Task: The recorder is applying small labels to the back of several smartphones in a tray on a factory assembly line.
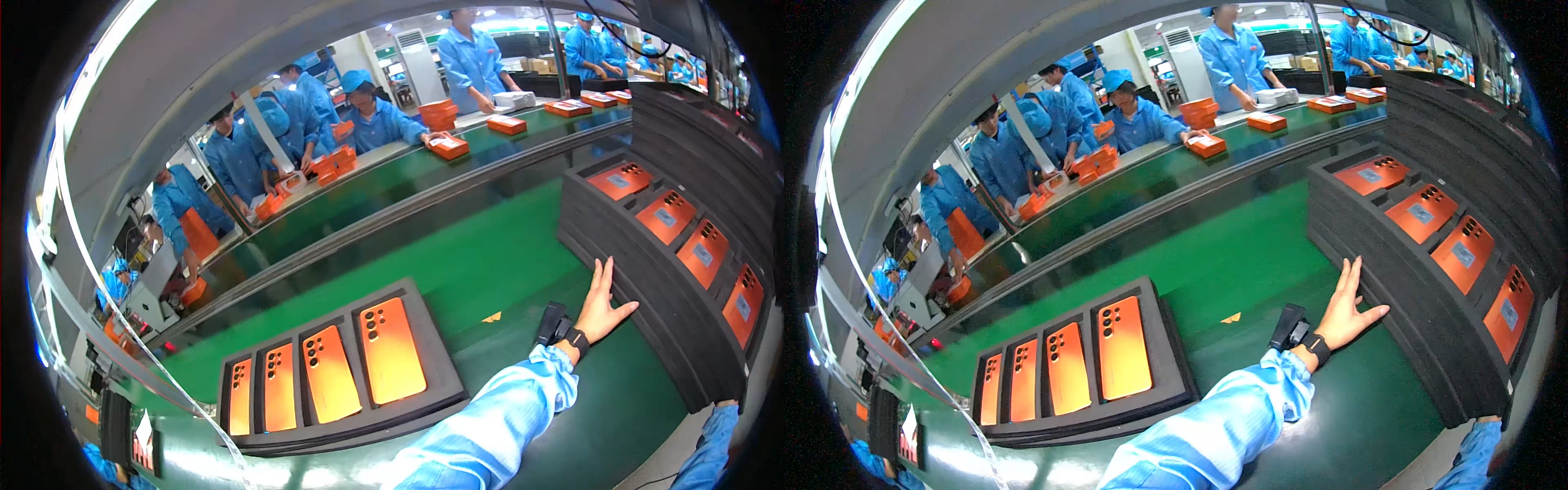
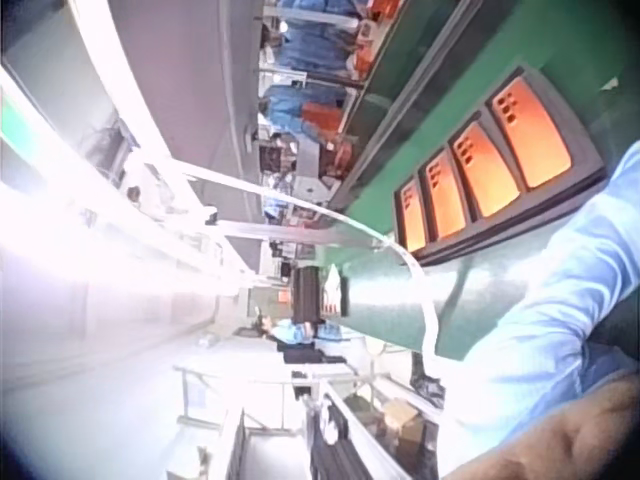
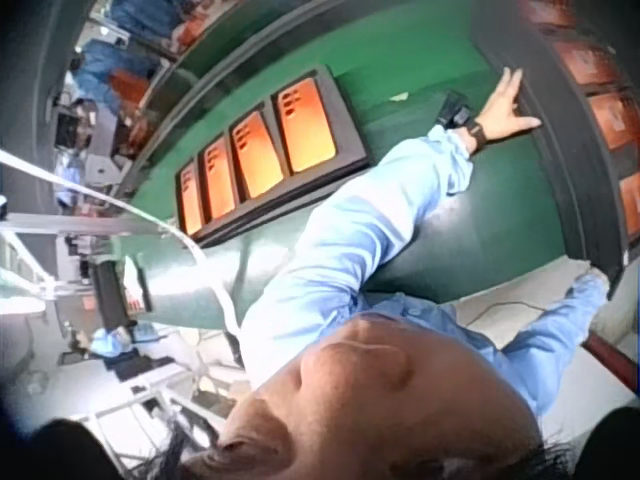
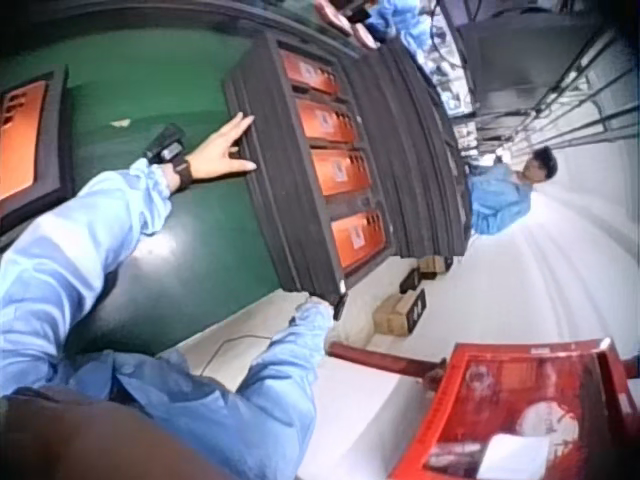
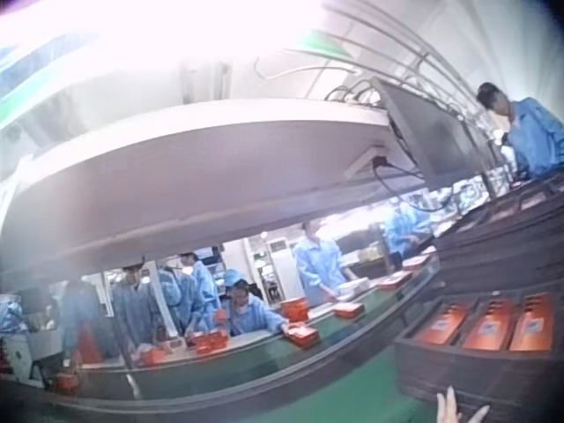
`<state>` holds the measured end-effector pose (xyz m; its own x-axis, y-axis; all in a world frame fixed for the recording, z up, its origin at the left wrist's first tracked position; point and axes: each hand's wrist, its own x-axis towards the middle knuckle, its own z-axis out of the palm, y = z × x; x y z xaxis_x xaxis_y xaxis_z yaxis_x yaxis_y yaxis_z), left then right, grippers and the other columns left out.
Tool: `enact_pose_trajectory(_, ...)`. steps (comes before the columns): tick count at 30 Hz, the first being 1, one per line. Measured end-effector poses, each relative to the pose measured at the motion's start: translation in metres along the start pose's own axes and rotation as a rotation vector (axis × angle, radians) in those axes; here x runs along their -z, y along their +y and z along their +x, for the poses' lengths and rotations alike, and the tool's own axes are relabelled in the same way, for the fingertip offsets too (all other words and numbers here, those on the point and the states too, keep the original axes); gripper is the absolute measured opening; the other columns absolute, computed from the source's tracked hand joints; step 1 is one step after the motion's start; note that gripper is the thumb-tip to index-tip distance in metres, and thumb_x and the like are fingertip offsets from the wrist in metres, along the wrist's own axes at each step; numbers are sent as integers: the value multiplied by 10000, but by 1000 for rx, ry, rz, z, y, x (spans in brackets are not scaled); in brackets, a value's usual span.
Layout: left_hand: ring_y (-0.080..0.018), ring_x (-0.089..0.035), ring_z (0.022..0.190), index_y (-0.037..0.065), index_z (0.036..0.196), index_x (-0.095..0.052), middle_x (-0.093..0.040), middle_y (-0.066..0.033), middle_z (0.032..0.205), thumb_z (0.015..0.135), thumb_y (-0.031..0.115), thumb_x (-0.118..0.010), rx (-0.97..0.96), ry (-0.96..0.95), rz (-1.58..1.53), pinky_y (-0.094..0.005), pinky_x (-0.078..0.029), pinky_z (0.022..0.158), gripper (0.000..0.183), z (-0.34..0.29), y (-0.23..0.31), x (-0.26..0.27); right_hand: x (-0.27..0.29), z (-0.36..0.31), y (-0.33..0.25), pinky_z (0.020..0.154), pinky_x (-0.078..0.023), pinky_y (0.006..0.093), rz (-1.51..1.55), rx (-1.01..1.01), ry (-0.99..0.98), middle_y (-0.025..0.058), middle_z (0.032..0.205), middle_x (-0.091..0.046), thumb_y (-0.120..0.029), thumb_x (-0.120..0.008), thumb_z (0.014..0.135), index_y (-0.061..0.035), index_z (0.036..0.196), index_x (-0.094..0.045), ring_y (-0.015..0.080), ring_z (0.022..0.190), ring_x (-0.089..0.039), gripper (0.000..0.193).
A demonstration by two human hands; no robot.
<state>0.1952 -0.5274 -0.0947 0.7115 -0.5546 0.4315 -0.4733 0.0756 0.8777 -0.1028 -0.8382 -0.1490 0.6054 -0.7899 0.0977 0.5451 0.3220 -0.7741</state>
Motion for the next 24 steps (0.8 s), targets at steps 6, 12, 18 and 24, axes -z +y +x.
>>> enact_pose_trajectory(6, -361, -203, 1326, 60, 1413, -102, -37, -225, 1454, 682, 288, -775, 48, 58, -42, -478, -390, 984, 1019, 6, 5, -3, 15, -1, 2, 992, -352, 351, -54, 14, 54, 133, 1269, -477, -391, -470, 888, -37, 1280, -451, 247, 1167, -452, 529)
enact_pose_trajectory(12, -378, -219, 1317, 50, 1410, -109, -46, -258, 1438, 594, 285, -827, -3, 60, 112, -439, -391, 990, 1113, 4, 6, -5, 29, 13, 3, 991, -357, 371, -100, 39, 87, 154, 1252, -488, -350, -507, 877, -31, 1269, -462, 265, 1158, -460, 507)
enact_pose_trajectory(18, -417, -235, 1304, 74, 1423, -69, 1, -280, 1444, 621, 215, -797, 15, -94, 77, -425, -340, 1028, 1092, -2, 20, -5, 36, 31, 4, 990, -363, 390, -114, 79, 119, 174, 1235, -499, -309, -543, 867, -25, 1258, -472, 282, 1148, -468, 489)
enact_pose_trajectory(24, -423, -271, 1285, 116, 1409, -158, -48, -268, 1445, 648, 147, -756, -63, 7, 117, -425, -315, 1040, 968, 0, 4, -11, 70, 67, -14, 989, -369, 409, -189, 282, 178, 194, 1218, -511, -268, -580, 856, -18, 1247, -483, 299, 1139, -477, 473)
